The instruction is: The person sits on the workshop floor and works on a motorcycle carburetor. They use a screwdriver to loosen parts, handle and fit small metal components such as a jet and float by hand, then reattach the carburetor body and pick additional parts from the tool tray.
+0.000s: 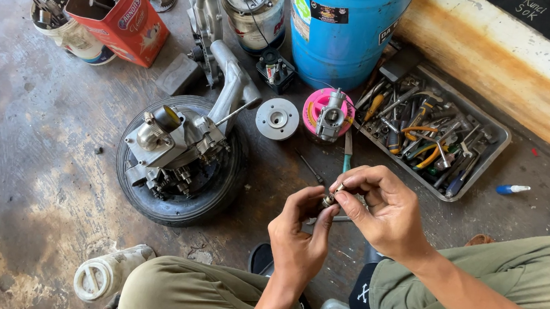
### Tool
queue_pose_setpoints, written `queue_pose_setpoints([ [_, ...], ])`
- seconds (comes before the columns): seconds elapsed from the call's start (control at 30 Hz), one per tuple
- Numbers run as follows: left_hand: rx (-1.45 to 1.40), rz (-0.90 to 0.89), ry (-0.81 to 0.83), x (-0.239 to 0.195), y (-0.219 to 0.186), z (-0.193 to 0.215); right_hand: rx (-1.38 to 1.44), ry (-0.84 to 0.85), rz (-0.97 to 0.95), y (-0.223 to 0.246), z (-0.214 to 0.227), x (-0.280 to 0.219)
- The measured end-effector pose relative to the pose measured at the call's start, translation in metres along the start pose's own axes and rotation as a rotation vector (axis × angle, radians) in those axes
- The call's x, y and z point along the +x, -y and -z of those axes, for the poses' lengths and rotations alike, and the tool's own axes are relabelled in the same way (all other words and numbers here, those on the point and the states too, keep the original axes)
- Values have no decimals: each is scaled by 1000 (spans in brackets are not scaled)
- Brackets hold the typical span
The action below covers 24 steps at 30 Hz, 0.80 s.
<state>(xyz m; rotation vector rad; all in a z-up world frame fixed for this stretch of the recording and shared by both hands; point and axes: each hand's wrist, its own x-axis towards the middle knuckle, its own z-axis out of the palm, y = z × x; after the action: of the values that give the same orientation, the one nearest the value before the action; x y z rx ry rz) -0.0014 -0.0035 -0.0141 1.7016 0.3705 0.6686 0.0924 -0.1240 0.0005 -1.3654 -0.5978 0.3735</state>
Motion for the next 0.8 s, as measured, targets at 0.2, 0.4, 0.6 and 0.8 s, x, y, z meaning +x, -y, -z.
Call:
queue_pose_setpoints([
  [0.2,22,0,-17,1,-7,1,-16,-7,9,0,0,-2],
  [0.4,72,3,-30,3,-5,2,-51,13,50,2,-1,0],
  [0.6,71,33,-35,3,-5,1,-88,15,69,1,-2,0],
  [0.8,19,61,-31,4,-7,2,-145,24,103,0,-3,1],
])
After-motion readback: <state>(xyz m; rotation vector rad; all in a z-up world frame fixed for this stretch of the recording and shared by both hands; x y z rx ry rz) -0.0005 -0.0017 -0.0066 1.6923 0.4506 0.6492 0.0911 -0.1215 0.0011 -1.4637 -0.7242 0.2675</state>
